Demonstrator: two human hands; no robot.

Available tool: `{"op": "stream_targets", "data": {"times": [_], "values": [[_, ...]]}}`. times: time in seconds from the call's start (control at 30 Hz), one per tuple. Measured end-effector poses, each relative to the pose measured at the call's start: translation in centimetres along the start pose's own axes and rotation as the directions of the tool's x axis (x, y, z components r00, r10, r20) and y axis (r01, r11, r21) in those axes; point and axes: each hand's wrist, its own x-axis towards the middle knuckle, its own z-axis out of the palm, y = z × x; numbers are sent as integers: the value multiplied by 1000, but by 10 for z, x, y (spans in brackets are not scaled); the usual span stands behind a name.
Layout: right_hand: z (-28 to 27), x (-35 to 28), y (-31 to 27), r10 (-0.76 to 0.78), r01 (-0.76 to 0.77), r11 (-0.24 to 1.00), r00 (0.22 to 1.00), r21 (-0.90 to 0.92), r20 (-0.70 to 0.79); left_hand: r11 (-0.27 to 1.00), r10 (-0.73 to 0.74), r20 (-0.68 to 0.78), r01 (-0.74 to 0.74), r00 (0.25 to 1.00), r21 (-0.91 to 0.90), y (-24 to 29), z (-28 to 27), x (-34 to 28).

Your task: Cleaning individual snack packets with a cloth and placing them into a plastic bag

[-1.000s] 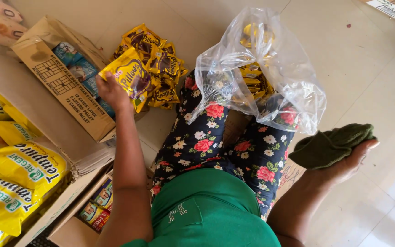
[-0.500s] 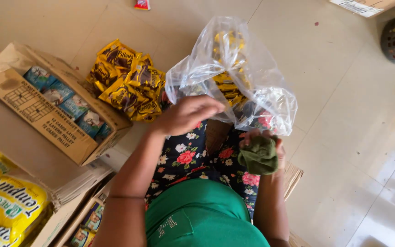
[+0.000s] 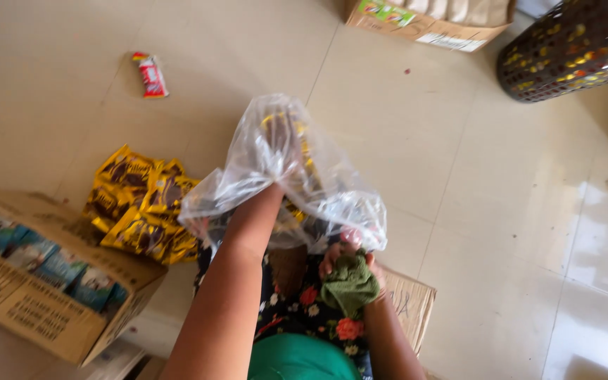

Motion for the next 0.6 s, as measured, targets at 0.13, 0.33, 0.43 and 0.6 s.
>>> {"op": "stream_targets", "data": {"times": [0.13, 0.33, 0.43, 0.6], "values": [[-14, -13, 8, -24, 25, 999, 999, 24, -25, 998, 11, -60, -14, 998, -57, 10, -23, 35], [3, 3, 10, 15, 61, 965, 959, 256, -283, 990, -26, -114, 10, 993, -141, 25, -49, 24], [-29, -2, 23, -133, 128, 988, 990, 88, 44, 985, -57, -126, 36, 990, -168, 28, -43, 2], [-9, 6, 20, -182, 184, 982, 982, 40, -50, 976, -107, -147, 75, 983, -205, 40, -20, -50]]}}
